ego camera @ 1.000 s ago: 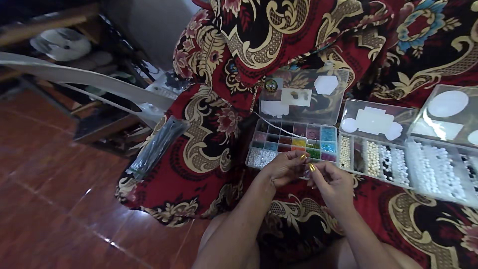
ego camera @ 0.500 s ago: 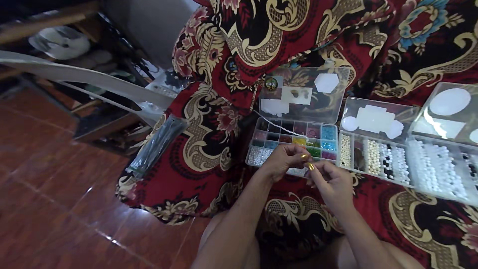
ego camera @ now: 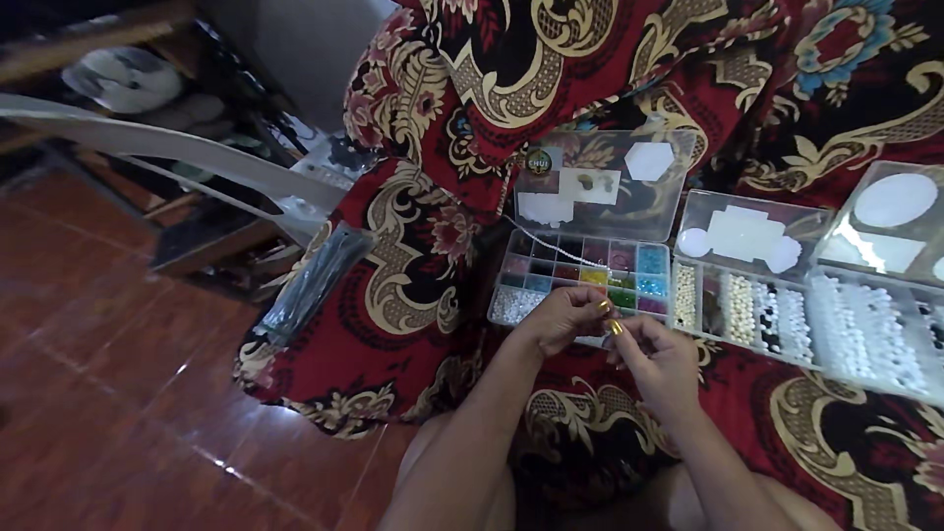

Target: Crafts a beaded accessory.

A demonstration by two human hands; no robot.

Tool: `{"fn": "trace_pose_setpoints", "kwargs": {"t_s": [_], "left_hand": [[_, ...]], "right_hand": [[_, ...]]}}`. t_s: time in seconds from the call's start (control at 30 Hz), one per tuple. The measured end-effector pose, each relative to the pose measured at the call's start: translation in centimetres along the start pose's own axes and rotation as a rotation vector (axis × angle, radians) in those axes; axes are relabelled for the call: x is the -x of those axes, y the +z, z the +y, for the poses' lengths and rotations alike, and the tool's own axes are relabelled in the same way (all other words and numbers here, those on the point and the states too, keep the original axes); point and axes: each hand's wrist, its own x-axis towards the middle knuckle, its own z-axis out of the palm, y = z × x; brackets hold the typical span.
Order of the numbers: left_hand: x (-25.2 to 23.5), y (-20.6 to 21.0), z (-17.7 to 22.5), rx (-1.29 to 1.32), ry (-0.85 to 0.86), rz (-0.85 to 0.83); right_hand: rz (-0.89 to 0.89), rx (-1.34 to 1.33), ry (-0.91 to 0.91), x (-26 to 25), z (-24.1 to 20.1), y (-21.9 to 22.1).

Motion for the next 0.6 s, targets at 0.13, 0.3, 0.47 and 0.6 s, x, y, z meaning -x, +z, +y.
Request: {"fn": "trace_pose_setpoints", "kwargs": {"t_s": [0.13, 0.3, 0.47, 0.6], "left_hand": [[-0.1, -0.5, 0.0, -0.064, 0.031, -0.038], [0.0, -0.9, 0.4, -0.132, 0.080, -0.077], [-0.2, -1.1, 0.3, -0.136, 0.104, -0.106], [-0.3, -1.1, 0.2, -0.148, 0.127, -0.115]], "right_hand": [[-0.001, -0.034, 0.038, 0.1, -0.3, 0.1], [-0.007, -0.082, 0.094, 0.1, -0.8, 0.2], [-0.026, -0.141, 0.133, 0.1, -1.1, 0.0], [-0.025, -0.155, 0.171, 0.0, -1.3, 0.0]]}}
